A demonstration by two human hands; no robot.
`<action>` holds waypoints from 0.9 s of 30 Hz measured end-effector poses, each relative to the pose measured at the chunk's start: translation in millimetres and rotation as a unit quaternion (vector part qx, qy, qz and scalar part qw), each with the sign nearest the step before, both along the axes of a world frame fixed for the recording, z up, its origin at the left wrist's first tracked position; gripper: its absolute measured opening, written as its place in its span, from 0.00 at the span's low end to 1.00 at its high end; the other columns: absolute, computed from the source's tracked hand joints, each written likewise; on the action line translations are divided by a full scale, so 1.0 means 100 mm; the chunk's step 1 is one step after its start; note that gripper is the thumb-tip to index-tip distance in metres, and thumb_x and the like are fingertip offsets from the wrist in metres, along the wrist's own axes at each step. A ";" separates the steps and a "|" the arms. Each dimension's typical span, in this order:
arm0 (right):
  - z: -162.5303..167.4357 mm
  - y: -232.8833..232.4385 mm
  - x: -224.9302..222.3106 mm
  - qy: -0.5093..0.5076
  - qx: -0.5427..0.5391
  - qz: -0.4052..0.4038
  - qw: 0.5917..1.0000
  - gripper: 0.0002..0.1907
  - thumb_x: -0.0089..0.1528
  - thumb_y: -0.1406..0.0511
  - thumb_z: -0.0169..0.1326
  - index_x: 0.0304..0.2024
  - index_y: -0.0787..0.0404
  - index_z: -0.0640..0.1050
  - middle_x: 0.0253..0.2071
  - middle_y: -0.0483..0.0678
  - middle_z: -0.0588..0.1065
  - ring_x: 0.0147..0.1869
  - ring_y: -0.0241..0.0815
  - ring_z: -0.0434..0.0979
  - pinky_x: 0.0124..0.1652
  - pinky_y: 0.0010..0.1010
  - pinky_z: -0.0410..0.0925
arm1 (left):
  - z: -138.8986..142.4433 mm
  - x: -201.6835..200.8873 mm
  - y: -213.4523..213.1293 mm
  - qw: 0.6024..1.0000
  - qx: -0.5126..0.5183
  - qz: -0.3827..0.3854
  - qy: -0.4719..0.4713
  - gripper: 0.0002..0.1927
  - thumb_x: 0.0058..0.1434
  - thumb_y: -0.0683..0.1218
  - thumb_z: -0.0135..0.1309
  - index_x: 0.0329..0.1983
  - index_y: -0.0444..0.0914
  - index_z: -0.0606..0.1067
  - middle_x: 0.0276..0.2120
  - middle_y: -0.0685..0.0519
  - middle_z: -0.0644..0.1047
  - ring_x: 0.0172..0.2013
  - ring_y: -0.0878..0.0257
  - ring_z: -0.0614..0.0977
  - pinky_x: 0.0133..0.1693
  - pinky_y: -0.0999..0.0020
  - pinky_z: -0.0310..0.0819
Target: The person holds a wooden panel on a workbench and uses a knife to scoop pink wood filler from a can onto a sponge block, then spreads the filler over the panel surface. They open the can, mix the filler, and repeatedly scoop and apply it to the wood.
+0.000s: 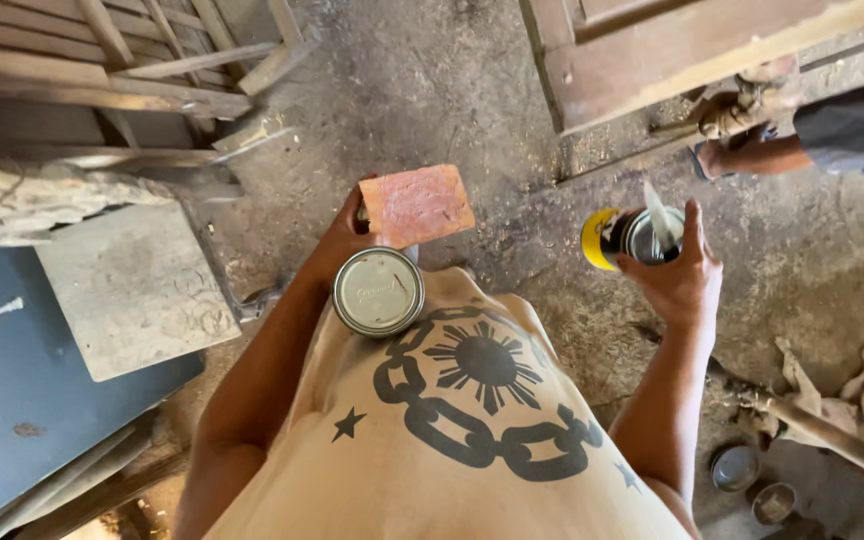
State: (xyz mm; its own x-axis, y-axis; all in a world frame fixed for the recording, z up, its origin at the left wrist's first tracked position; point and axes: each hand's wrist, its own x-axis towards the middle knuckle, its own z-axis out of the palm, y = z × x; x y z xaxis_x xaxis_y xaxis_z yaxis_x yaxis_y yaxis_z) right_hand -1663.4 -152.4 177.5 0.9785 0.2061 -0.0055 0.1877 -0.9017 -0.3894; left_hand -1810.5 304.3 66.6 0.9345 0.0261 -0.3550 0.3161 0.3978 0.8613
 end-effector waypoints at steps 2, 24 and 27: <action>-0.07 0.27 0.51 0.007 0.018 0.010 1.000 0.63 0.46 0.56 0.76 0.77 0.67 0.59 0.54 0.65 0.79 0.53 0.58 0.83 0.52 0.42 0.76 | -0.07 0.30 0.15 0.999 -0.017 0.013 0.032 0.61 0.46 0.50 0.69 0.79 0.43 0.48 0.62 0.47 0.73 0.52 0.56 0.81 0.49 0.60 0.79; -0.93 2.43 4.59 0.014 0.118 -0.166 0.979 0.61 0.48 0.61 0.80 0.77 0.66 0.60 0.52 0.60 0.82 0.52 0.52 0.86 0.51 0.38 0.79 | 0.19 5.20 2.75 0.998 0.028 -0.043 0.021 0.58 0.50 0.53 0.74 0.78 0.41 0.52 0.60 0.47 0.73 0.51 0.59 0.79 0.44 0.62 0.81; -1.00 2.60 5.24 -0.052 0.121 -0.128 0.983 0.61 0.54 0.57 0.81 0.79 0.65 0.58 0.62 0.60 0.78 0.60 0.54 0.84 0.54 0.37 0.74 | 0.34 5.91 2.94 0.997 -0.022 -0.056 -0.042 0.53 0.52 0.53 0.72 0.75 0.41 0.53 0.51 0.46 0.77 0.37 0.60 0.82 0.35 0.64 0.80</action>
